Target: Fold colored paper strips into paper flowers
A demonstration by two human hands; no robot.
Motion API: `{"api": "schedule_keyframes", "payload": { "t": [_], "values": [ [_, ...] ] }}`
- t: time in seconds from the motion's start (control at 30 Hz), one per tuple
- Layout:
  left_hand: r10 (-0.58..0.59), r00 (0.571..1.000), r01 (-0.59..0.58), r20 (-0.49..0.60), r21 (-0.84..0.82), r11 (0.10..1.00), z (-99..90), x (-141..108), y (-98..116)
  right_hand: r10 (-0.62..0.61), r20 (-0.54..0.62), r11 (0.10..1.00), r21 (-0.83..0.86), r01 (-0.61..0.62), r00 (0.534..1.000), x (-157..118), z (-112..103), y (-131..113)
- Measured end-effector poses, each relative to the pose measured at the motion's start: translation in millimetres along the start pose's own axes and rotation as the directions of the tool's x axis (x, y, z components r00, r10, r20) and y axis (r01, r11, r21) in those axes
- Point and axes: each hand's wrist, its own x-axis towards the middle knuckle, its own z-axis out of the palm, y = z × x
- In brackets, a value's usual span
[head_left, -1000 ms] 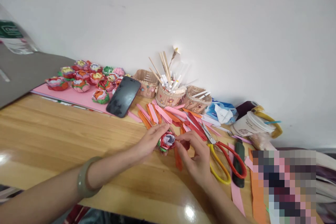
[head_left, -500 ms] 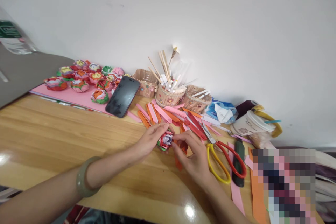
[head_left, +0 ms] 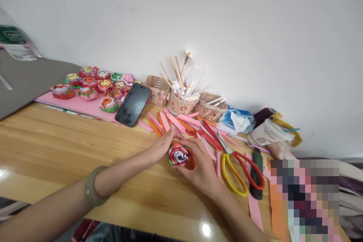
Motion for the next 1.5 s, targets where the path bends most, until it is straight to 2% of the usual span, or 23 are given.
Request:
{"api": "schedule_keyframes", "payload": {
  "t": [0.1, 0.17, 0.27, 0.4, 0.47, 0.57, 0.67, 0.77, 0.87, 1.0, 1.2, 1.3, 1.4, 1.5],
  "values": [
    [0.059, 0.998, -0.065, 0.033, 0.198, 0.978, -12.9, 6, 17, 0.049, 0.004, 0.998, -0.041, -0.049, 0.999, -3, 7, 2],
    [0.090, 0.996, -0.082, -0.024, 0.241, 0.967, -21.6, 8, 33, 0.090, 0.064, 0.990, -0.110, -0.082, 0.994, -5, 12, 2],
    [0.111, 0.989, -0.082, -0.095, 0.269, 0.960, -31.2, 6, 56, 0.082, 0.140, 0.983, -0.177, -0.057, 0.987, -5, 13, 3],
    [0.087, 0.987, -0.035, -0.135, 0.345, 0.938, -41.7, 1, 71, 0.067, 0.061, 0.990, -0.128, -0.059, 0.996, 0, -4, 3],
    [0.122, 0.989, -0.085, -0.079, 0.370, 0.925, -48.9, -2, 69, 0.092, 0.019, 0.995, -0.040, -0.091, 0.996, 3, -15, 3],
    [0.176, 0.981, -0.191, 0.076, 0.488, 0.851, -59.8, -9, 60, 0.181, -0.007, 0.982, 0.050, -0.180, 0.984, 5, -24, 5],
    [0.197, 0.967, -0.253, 0.159, 0.569, 0.783, -65.4, -19, 50, 0.146, 0.044, 0.986, 0.075, -0.149, 0.988, 4, -22, 4],
    [0.231, 0.906, -0.412, 0.356, 0.604, 0.682, -65.3, -27, 40, 0.042, 0.181, 0.995, 0.083, -0.058, 0.983, 3, -15, 2],
    [0.205, 0.826, -0.536, 0.526, 0.617, 0.576, -63.8, -27, 30, 0.027, 0.245, 0.999, 0.022, -0.033, 0.969, 4, -7, 2],
    [0.189, 0.822, -0.551, 0.537, 0.668, 0.501, -63.6, -17, 20, 0.080, 0.263, 0.997, -0.026, -0.076, 0.962, 8, 3, 7],
    [0.169, 0.827, -0.542, 0.536, 0.684, 0.488, -65.3, -11, 14, 0.105, 0.282, 0.994, -0.037, -0.098, 0.954, 9, 9, 9],
    [0.165, 0.834, -0.528, 0.527, 0.675, 0.515, -66.6, -14, 15, 0.079, 0.273, 0.997, -0.014, -0.079, 0.959, 6, 9, 9],
    [0.181, 0.855, -0.497, 0.486, 0.670, 0.551, -69.0, -16, 20, 0.070, 0.215, 0.997, 0.016, -0.075, 0.974, 4, 5, 11],
    [0.231, 0.893, -0.446, 0.386, 0.689, 0.572, -73.6, -18, 27, 0.087, 0.085, 0.996, 0.026, -0.090, 0.993, 4, -2, 14]
  ]
}}
